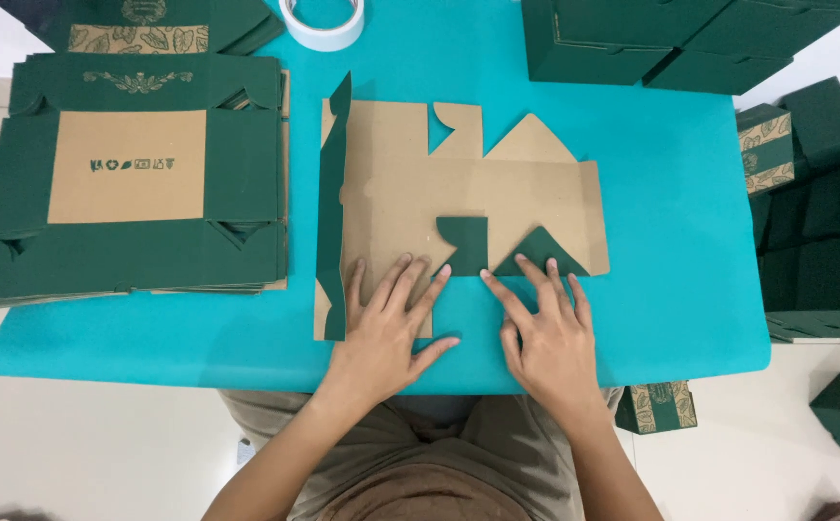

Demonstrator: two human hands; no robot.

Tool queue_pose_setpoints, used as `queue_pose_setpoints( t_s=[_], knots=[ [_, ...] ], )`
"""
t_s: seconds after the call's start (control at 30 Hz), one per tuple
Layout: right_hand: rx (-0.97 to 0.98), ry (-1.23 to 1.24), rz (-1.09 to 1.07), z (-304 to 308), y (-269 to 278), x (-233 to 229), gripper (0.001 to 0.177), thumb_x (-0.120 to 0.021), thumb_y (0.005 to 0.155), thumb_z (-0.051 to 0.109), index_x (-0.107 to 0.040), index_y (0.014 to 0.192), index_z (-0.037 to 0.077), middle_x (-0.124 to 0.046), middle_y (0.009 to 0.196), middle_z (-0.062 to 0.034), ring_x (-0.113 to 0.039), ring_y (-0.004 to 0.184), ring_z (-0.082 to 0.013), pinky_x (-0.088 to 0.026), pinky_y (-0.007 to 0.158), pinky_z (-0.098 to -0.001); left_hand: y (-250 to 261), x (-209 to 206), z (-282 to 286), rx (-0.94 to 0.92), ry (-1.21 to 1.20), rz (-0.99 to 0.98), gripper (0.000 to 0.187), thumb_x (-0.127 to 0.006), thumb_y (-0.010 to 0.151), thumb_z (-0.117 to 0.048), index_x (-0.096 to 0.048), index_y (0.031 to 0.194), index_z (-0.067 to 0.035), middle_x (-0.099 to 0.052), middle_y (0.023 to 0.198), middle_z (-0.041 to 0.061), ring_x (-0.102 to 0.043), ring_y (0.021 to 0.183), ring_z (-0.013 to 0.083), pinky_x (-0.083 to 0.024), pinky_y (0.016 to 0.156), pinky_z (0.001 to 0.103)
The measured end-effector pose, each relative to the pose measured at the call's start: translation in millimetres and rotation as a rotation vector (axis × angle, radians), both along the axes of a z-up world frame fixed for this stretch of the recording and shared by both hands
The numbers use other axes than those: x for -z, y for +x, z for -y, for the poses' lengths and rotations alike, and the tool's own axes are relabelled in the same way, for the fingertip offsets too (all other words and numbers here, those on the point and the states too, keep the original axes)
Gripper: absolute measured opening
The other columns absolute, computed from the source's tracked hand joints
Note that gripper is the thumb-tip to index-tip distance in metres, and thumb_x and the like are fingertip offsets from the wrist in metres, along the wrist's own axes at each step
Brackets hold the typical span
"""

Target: The person folds a flat green cardboard sheet into a box by creasing and tucking the side flaps and tabs. They then close the lid to form a finished rectangular box and place it on the table.

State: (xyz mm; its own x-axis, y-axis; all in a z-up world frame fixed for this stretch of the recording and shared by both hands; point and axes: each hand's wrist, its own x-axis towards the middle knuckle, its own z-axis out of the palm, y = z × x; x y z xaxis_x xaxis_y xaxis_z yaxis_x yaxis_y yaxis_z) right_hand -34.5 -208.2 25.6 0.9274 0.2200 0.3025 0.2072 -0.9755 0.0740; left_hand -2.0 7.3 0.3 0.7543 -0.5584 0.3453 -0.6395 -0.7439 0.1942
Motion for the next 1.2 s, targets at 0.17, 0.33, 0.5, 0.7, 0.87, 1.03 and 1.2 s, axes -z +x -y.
queue_pose_setpoints(
  t_s=[0.17, 0.33, 0.5, 0.7, 0.87, 1.03, 1.2],
  knots=[
    [0.006, -0.010, 0.003, -2.4, -1.1, 2.9, 0.046, -0.040, 0.094, 0.024, -0.057, 0.135, 0.039, -0.052, 0.142, 0.0057, -0.053, 0.131, -0.0352, -0.032, 0.114, -0.0532, -2.9, 2.9, -10.6, -0.060, -0.020, -0.093, 0.086, -0.050, 0.090, -0.067, -0.041, 0.149, -0.006, -0.045, 0.145, 0.022, -0.042, 0.138, 0.0369, -0.027, 0.106, 0.070],
    [-0.015, 0.031, -0.017, -6.4, 3.0, 12.0, 0.040, -0.039, 0.096, 0.028, -0.056, 0.132, 0.030, -0.052, 0.146, 0.0062, -0.042, 0.141, -0.0372, -0.025, 0.116, -0.0575, -7.1, -18.9, -34.9, -0.237, 0.179, 0.019, 0.103, -0.041, 0.082, -0.083, -0.038, 0.151, -0.006, -0.043, 0.150, 0.021, -0.041, 0.140, 0.0377, -0.016, 0.118, 0.062],
    [0.006, 0.097, -0.106, -6.7, 1.4, -0.3, 0.035, -0.039, 0.100, 0.028, -0.057, 0.130, 0.025, -0.056, 0.142, 0.0027, -0.039, 0.141, -0.0398, -0.022, 0.114, -0.0657, -8.1, -30.8, -53.3, -0.326, 0.178, -0.058, 0.111, -0.041, 0.073, -0.091, -0.037, 0.154, -0.016, -0.038, 0.155, 0.019, -0.028, 0.148, 0.0356, -0.002, 0.119, 0.065],
    [0.058, 0.099, -0.145, 10.0, -4.4, -4.5, 0.034, -0.037, 0.102, 0.028, -0.056, 0.130, 0.031, -0.053, 0.145, 0.0074, -0.043, 0.139, -0.0400, -0.026, 0.112, -0.0677, -10.0, -22.7, -43.3, -0.261, 0.194, -0.031, 0.113, -0.049, 0.069, -0.090, -0.037, 0.153, -0.015, -0.038, 0.154, 0.018, -0.031, 0.145, 0.0406, -0.018, 0.112, 0.070],
    [0.113, 0.100, -0.158, 38.3, -12.2, -6.3, 0.035, -0.037, 0.102, 0.022, -0.055, 0.130, 0.030, -0.051, 0.149, 0.0064, -0.043, 0.139, -0.0413, -0.023, 0.113, -0.0688, -6.3, -10.0, -24.0, -0.161, 0.111, -0.002, 0.100, -0.054, 0.076, -0.080, -0.044, 0.148, -0.013, -0.043, 0.150, 0.017, -0.039, 0.140, 0.0402, -0.030, 0.108, 0.064],
    [0.116, 0.059, -0.169, 44.2, -14.3, -6.5, 0.036, -0.036, 0.099, 0.012, -0.056, 0.126, 0.023, -0.047, 0.153, 0.0046, -0.039, 0.144, -0.0368, -0.019, 0.119, -0.0610, 0.1, 7.1, -18.7, -0.062, 0.031, 0.048, 0.082, -0.059, 0.083, -0.067, -0.054, 0.138, -0.007, -0.054, 0.136, 0.017, -0.050, 0.130, 0.0361, -0.040, 0.106, 0.050],
    [0.058, 0.065, -0.107, 51.9, -11.2, 34.0, 0.043, -0.047, 0.092, 0.009, -0.055, 0.133, 0.019, -0.047, 0.138, 0.0008, -0.047, 0.137, -0.0235, -0.036, 0.117, -0.0432, 18.3, 7.3, -23.2, -0.029, -0.108, 0.006, 0.041, -0.066, 0.090, -0.045, -0.066, 0.118, -0.014, -0.069, 0.105, 0.006, -0.066, 0.110, 0.0254, -0.054, 0.092, 0.037]
  ],
)
